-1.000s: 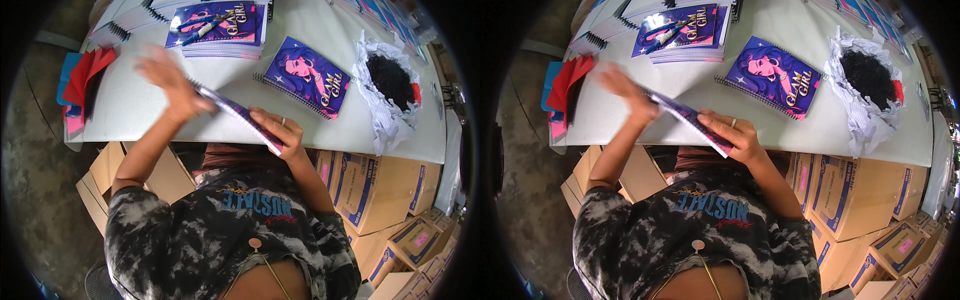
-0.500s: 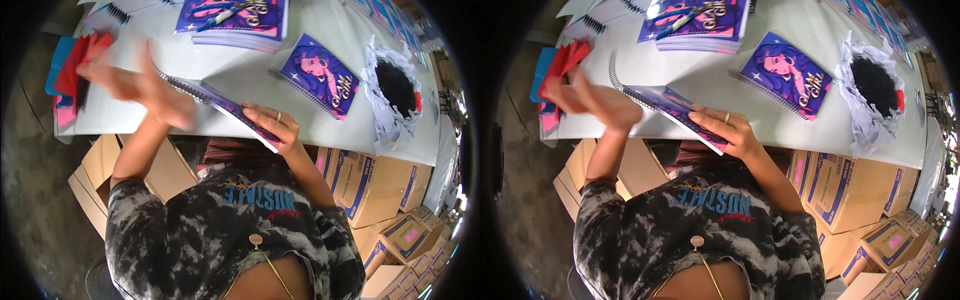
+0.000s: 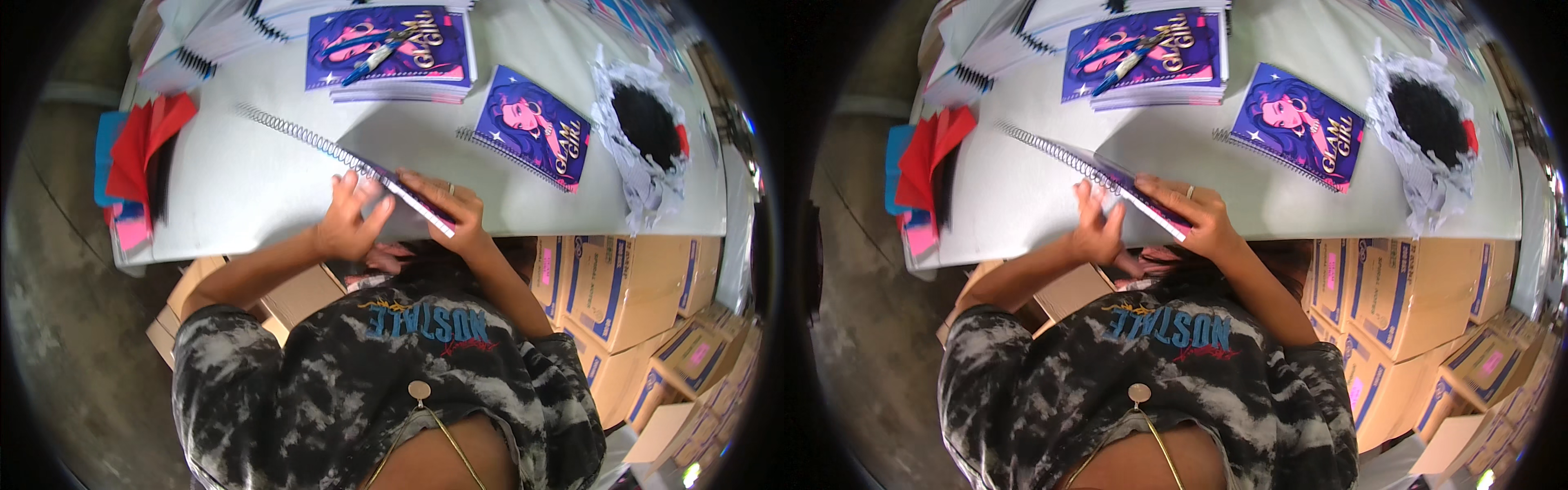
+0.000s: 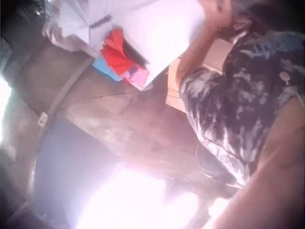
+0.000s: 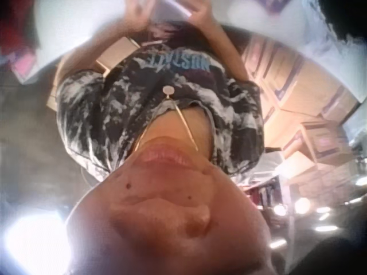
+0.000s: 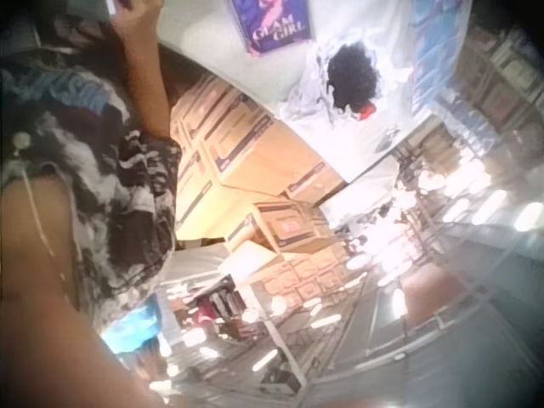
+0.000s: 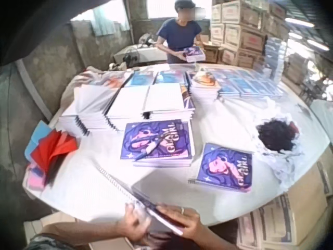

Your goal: The person repeatedly picks up a notebook cover and a spiral binding, inserts the spiral into the cover, and places the assembled notebook on a stack. The person handles multiple notebooks one at a time on a white table.

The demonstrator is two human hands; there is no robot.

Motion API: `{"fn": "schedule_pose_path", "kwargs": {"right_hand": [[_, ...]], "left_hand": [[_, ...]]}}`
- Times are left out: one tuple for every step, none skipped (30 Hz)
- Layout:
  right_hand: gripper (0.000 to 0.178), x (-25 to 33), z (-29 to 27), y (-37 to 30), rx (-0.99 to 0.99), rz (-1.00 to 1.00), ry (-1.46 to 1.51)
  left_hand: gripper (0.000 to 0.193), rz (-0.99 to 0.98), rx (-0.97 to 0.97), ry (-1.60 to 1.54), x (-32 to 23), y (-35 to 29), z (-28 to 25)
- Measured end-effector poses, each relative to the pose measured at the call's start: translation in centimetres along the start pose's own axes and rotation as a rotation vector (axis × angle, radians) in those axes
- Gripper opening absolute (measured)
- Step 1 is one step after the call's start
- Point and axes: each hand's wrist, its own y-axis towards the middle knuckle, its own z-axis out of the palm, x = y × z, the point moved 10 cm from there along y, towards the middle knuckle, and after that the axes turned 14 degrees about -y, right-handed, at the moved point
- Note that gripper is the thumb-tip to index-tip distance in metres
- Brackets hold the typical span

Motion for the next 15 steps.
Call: {"fn": "schedule_pose_path", "kwargs": {"right_hand": [[0.041,-0.2,-0.3,-0.1,-0.006,0.01,-0.016],[0.041,0.1,-0.2,-0.8,0.007,0.03,-0.014],[0.04,0.4,-0.2,-0.7,0.027,0.041,-0.012],[0.04,0.6,-0.3,-0.6,0.013,0.028,-0.026],[0.04,0.9,-0.3,-0.7,0.0,0.014,-0.039],[0.041,1.1,-0.4,-0.8,-0.013,0.0,-0.052],[0.043,-0.1,-0.7,-1.3,-0.029,0.065,-0.012],[0.043,-0.5,-1.2,-1.5,-0.029,0.097,-0.008],[0.042,-1.0,-1.7,-1.9,-0.039,0.133,-0.004],[0.042,-1.5,-1.9,-2.4,-0.045,0.172,-0.005],[0.041,-0.5,-2.1,-2.5,-0.083,0.084,0.008],[0.042,-0.1,-1.7,-2.8,-0.078,0.056,-0.017],[0.042,0.1,-1.6,-2.3,-0.073,0.005,-0.049],[0.043,0.7,-1.4,-2.1,-0.066,-0.047,-0.079],[0.046,0.3,-1.2,-2.3,-0.084,0.029,-0.068]], "left_hand": [[0.088,0.054,-0.061,0.112,0.2,1.2,-1.6],[0.089,0.078,-0.117,0.137,1.7,0.2,-2.1],[0.091,0.107,-0.172,0.157,3.2,-0.6,-2.6],[0.095,0.019,-0.223,0.076,5.3,0.8,-2.5],[0.1,-0.08,-0.27,-0.02,6.8,1.7,-2.5],[0.098,-0.127,-0.224,-0.083,6.6,1.9,-0.9],[0.095,-0.098,-0.107,-0.149,4.2,1.6,1.4],[0.093,0.023,-0.023,-0.201,1.4,1.2,2.7],[0.091,0.166,-0.006,-0.223,-0.8,1.6,2.2],[0.088,0.242,-0.078,-0.211,-1.3,2.4,1.0],[0.092,0.16,-0.177,-0.224,-0.1,3.6,-0.1],[0.096,0.075,-0.273,-0.234,1.4,4.5,-0.7],[0.1,0.0,-0.382,-0.226,3.2,5.7,-1.1],[0.104,-0.075,-0.49,-0.215,4.7,6.2,-1.6],[0.104,-0.094,-0.326,-0.202,3.5,4.7,0.3]]}}
